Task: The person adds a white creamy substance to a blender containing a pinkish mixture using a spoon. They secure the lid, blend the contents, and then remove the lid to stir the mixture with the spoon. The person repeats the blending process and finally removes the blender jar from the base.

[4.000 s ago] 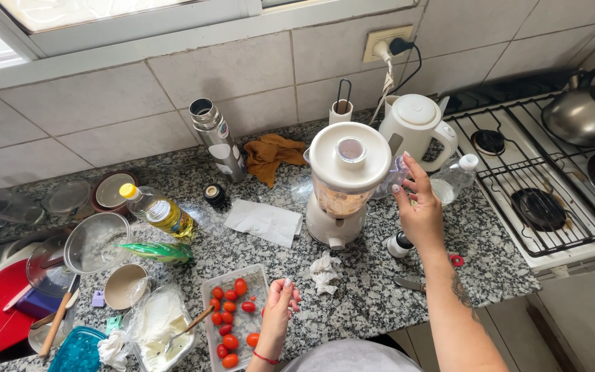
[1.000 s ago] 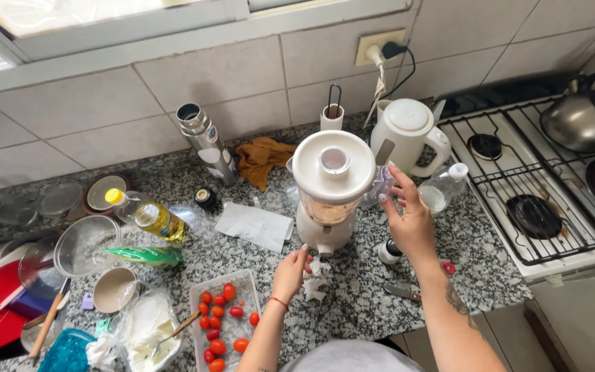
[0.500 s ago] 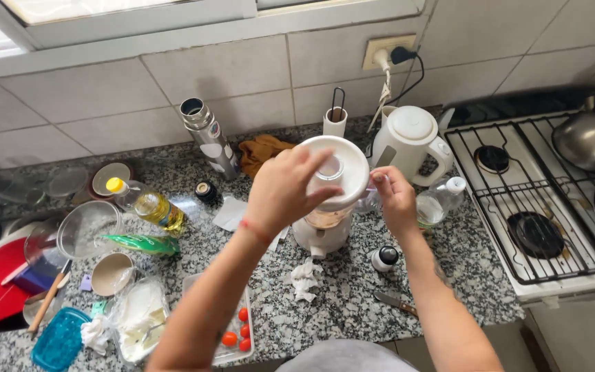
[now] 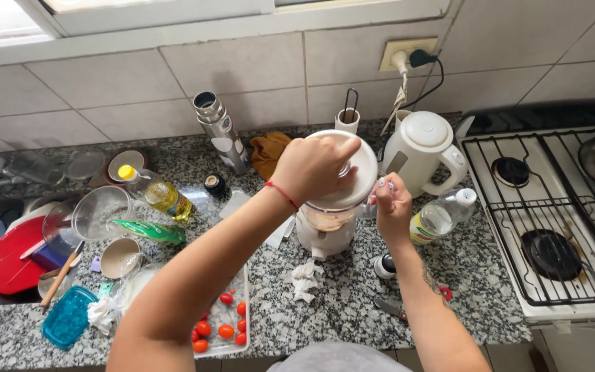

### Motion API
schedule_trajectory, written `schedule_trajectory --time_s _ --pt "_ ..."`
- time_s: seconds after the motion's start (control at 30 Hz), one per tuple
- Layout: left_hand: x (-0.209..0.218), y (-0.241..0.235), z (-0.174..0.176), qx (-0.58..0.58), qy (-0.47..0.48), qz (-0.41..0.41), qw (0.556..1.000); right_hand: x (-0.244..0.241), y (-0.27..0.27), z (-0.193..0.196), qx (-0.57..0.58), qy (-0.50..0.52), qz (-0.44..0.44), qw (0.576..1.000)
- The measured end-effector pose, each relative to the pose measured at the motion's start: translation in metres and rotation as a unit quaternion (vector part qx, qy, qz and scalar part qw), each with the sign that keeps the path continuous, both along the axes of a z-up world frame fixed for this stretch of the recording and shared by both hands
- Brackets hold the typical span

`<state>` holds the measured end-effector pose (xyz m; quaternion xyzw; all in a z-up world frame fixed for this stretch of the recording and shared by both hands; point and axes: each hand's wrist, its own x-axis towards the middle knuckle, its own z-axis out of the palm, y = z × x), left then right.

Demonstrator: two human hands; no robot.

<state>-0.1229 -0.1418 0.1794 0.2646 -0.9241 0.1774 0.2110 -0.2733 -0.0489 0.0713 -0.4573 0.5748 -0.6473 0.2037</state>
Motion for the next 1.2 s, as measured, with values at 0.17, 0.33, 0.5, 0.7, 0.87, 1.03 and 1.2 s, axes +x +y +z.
schedule_trajectory --time_s 0.17,0.33,0.5,0.7,0.87,1.03,1.2 --pt "0.063 0.024 0.074 0.036 0.207 0.114 0.971 -0.003 0.001 -0.003 -0.007 0.011 0.013 1.000" --pt "0.125 0.018 -0.053 0.158 0.306 0.320 0.883 0.002 0.004 0.008 0.007 -0.004 0.002 1.000" --pt "0.107 0.004 -0.240 0.291 0.179 0.428 0.837 -0.005 0.003 -0.002 0.016 0.026 -0.001 1.000" --pt "0.098 0.016 -0.283 0.364 0.139 0.460 0.798 -0.030 -0.003 -0.031 -0.036 0.106 0.021 0.993" --pt "0.127 0.084 -0.198 0.262 0.189 0.369 0.872 0.009 0.040 0.036 -0.260 0.229 -0.205 0.915" --pt "0.217 0.170 -0.201 0.220 0.387 0.411 0.795 0.162 0.032 0.021 -0.248 0.319 0.191 0.895" --pt "0.305 0.240 -0.231 0.289 0.455 0.618 0.572 0.315 -0.002 -0.096 -0.095 0.511 0.422 0.743"
